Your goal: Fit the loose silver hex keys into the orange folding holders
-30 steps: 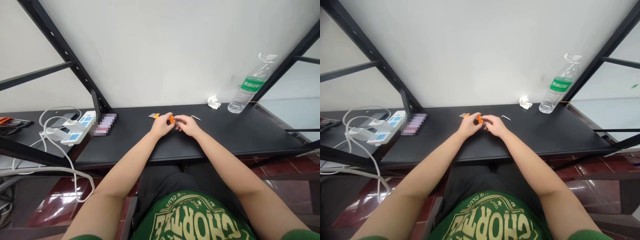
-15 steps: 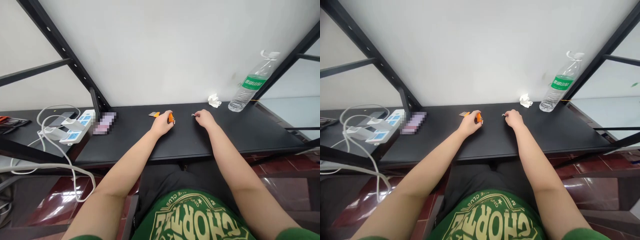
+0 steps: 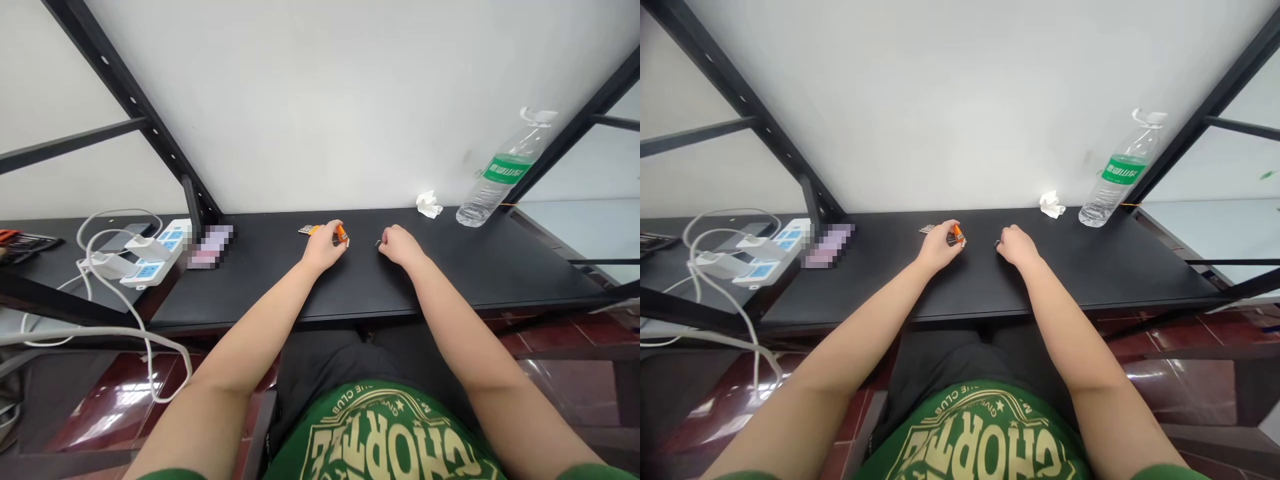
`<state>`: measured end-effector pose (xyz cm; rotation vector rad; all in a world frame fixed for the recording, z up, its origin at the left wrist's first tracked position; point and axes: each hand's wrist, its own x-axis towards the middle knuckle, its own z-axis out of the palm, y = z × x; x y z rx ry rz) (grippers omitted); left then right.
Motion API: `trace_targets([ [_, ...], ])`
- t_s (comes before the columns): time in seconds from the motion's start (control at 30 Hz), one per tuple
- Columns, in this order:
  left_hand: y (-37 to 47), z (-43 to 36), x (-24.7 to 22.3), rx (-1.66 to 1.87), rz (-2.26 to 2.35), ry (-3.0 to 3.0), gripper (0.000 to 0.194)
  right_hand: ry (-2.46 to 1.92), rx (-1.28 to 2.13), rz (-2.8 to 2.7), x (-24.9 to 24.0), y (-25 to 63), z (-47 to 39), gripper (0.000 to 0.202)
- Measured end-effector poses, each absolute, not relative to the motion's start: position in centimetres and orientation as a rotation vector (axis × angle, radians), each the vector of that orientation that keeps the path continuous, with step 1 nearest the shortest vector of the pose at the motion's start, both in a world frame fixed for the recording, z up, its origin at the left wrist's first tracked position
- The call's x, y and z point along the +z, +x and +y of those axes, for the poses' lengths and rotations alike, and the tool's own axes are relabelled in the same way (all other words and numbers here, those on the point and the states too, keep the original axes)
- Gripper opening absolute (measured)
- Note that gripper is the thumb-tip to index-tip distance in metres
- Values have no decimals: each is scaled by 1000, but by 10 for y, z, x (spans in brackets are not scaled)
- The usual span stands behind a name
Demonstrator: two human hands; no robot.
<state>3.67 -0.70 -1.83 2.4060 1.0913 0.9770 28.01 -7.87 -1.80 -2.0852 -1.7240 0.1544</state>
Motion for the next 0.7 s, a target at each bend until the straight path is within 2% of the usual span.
trace_targets([
  [0.07,38,-6,-19,982,1078,2436,47,-1784,262,-1678,-18,271,-79,9],
  [0.17,39,-6,-20,955,1037,2463,48,-1343,605,-1430,-17,254,-78,34],
  [0.23,39,-8,-20,932,997,2464,48,-1184,741,-1294,-15,243,-78,39],
  [0.47,41,-16,-16,854,968,2530,46,-1114,796,-1123,-10,230,-80,46],
  [0.7,41,-15,-16,855,922,2558,42,-1087,785,-1137,-12,228,-79,41],
])
